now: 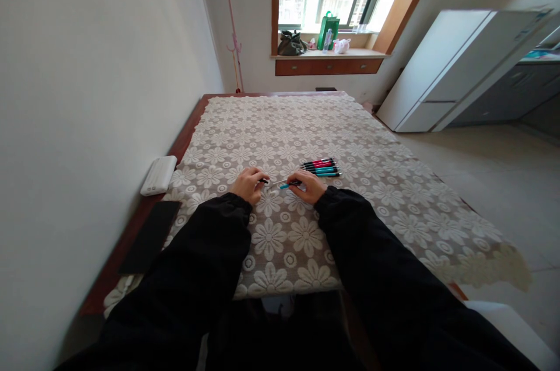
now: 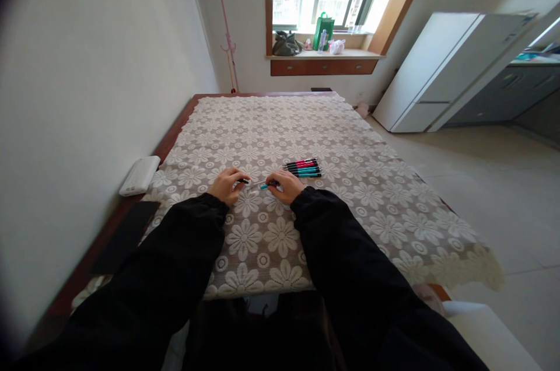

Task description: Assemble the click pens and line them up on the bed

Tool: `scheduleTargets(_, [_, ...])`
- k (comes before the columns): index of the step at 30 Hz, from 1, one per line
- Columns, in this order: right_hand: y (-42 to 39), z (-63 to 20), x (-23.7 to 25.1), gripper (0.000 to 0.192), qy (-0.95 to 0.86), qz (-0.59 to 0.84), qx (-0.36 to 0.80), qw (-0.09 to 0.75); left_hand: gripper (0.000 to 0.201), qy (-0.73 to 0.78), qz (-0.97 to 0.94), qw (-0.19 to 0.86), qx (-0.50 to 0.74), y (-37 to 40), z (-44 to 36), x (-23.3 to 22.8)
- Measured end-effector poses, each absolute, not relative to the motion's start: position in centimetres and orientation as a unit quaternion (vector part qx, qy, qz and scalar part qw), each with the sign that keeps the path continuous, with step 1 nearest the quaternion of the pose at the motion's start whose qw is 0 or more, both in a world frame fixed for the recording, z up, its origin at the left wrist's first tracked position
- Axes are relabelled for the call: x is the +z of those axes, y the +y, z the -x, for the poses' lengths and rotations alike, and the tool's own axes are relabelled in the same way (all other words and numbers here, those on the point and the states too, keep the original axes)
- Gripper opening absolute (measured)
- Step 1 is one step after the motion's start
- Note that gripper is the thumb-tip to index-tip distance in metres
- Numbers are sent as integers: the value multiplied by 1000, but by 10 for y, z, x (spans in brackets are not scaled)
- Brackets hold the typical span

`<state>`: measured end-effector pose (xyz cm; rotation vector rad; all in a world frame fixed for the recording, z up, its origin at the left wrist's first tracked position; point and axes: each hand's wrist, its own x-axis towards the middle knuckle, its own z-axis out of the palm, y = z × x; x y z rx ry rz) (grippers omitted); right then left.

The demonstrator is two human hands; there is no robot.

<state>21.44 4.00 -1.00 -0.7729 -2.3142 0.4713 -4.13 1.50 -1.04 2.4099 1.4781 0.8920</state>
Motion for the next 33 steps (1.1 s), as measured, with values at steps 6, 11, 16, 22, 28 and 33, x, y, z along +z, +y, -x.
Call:
scheduleTargets(6, [39,-214,-8,8,-881,295,181,324,19,501,-809,98,291,14,40,-10])
scheduleTargets(11, [39,-214,-8,8,-885,293,170,320,18,522,-801,87,281,10,38,-4])
scheduleTargets(16, [39,-214,-7,9,-887,303,161,308,17,538,-797,71,265,8,37,-2])
scheduleTargets(22, [39,-216,-8,10,-884,337,146,289,18,558,-782,53,274,7,37,-1])
scheduleTargets(28, [39,-216,-9,8,-894,354,118,246,15,573,-783,58,233,11,39,-8])
scheduleTargets(33, [39,-216,-10,6,-899,358,96,232,21,536,-799,69,264,9,38,-5])
